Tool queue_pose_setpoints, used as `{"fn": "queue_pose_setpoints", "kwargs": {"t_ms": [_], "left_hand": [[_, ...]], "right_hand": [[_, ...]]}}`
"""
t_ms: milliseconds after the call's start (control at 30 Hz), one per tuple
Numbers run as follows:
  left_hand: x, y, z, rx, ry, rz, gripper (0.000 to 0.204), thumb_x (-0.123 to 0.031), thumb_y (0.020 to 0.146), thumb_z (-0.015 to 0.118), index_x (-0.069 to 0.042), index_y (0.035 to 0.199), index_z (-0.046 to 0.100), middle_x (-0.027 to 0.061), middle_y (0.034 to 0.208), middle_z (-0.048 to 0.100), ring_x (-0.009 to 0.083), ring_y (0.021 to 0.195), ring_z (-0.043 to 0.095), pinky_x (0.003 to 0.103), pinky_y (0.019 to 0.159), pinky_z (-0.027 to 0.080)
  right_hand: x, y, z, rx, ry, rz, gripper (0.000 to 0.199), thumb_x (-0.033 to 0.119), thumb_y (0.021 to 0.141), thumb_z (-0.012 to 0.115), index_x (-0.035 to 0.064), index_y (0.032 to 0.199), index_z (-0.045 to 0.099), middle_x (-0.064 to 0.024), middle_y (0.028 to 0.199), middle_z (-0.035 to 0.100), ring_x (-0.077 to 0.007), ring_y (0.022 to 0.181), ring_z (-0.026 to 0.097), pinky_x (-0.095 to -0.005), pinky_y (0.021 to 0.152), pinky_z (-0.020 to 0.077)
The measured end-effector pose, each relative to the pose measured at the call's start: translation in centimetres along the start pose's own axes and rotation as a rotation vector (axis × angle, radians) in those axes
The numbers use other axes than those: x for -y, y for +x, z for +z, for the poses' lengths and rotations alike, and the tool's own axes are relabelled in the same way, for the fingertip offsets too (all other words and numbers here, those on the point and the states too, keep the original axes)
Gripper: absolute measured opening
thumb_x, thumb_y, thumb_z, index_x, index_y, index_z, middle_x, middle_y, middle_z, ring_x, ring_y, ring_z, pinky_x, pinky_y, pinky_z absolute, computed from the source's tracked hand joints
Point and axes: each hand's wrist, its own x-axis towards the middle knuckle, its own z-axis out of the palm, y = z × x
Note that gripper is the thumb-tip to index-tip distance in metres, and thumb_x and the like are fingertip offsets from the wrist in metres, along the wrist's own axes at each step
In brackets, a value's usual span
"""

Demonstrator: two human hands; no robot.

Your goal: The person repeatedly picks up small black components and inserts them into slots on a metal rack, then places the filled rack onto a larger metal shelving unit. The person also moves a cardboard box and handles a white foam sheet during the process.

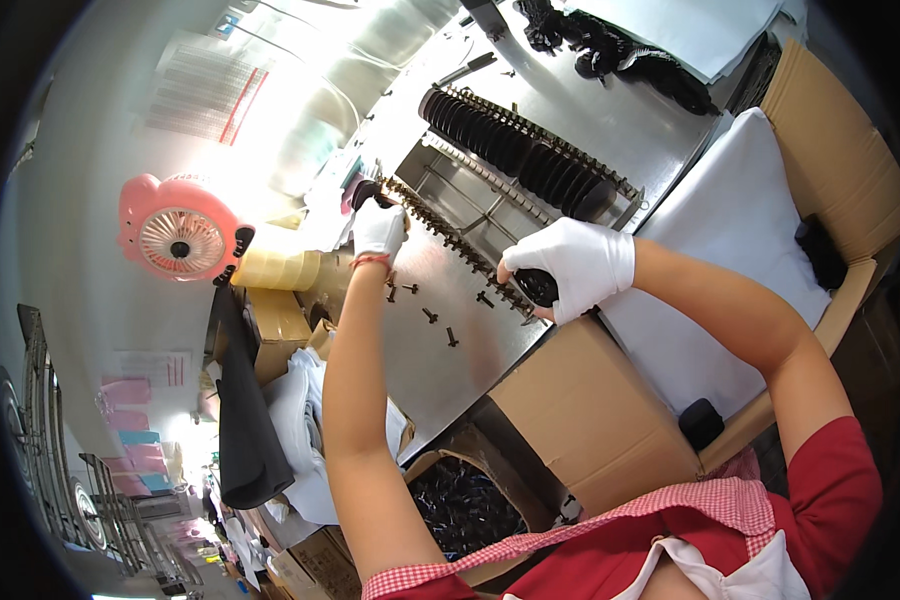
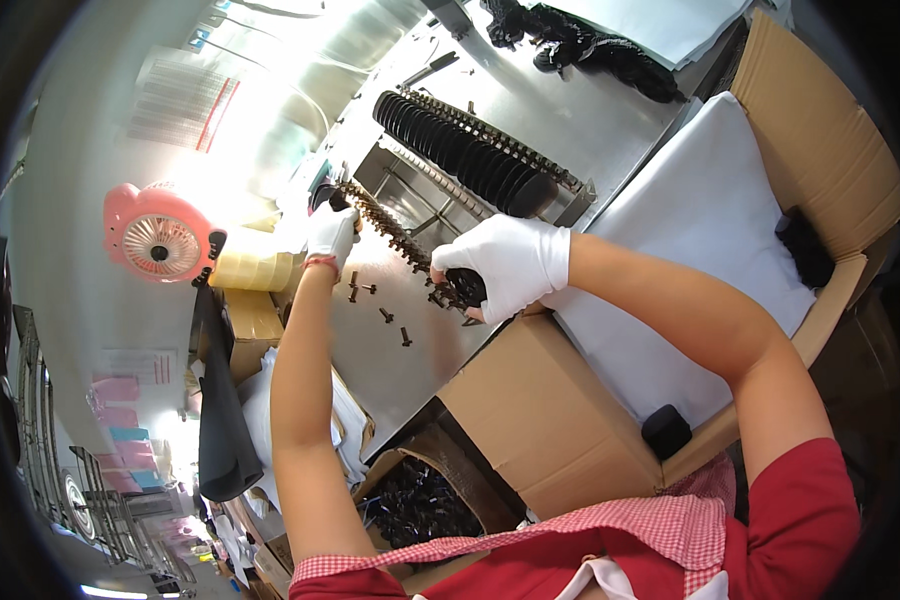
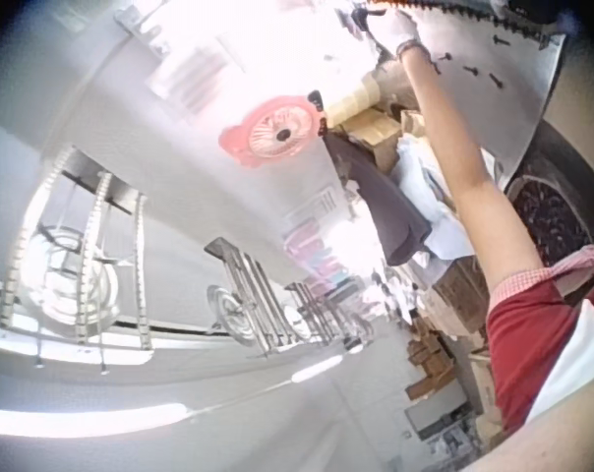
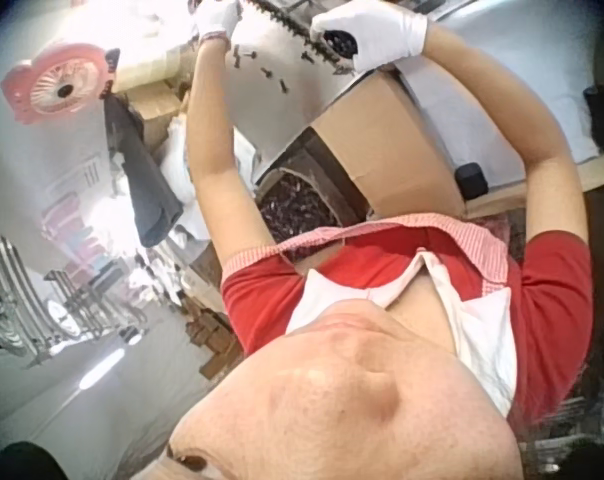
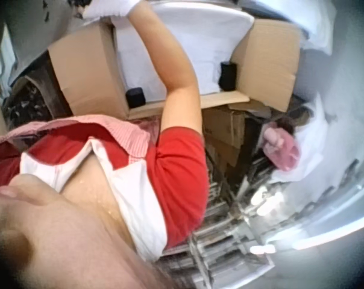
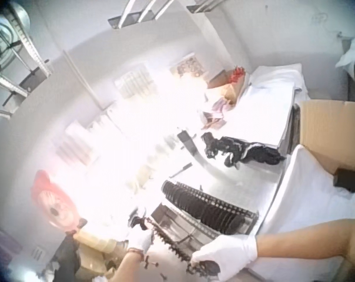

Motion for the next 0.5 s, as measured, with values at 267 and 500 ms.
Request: {"fn": "queue_pose_setpoints", "kwargs": {"t_ms": [267, 500], "left_hand": [[-3.7, -9.4, -3.3, -0.063, 0.470, 0.074, 0.030, -0.023, 0.097, 0.046, 0.001, 0.113, 0.057, 0.0253, 0.104, 0.068, 0.0383, 0.097, 0.067, 0.043, 0.086, 0.051], [-9.1, -19.5, 0.1, 0.283, -0.320, 0.294, 0.038, -0.026, 0.101, 0.041, 0.002, 0.112, 0.062, 0.0137, 0.091, 0.066, 0.0251, 0.081, 0.065, 0.036, 0.078, 0.051]], "right_hand": [[1.9, 1.5, 2.6, -0.426, 0.071, 0.132, 0.060, 0.026, 0.070, 0.083, 0.0105, 0.123, 0.058, -0.0129, 0.114, 0.064, -0.0315, 0.109, 0.062, -0.0380, 0.096, 0.0508], [5.5, 1.4, 2.8, -0.398, 0.056, 0.033, 0.070, 0.026, 0.070, 0.081, 0.0135, 0.133, 0.053, -0.0141, 0.123, 0.058, -0.0313, 0.106, 0.064, -0.0370, 0.089, 0.0553]]}}
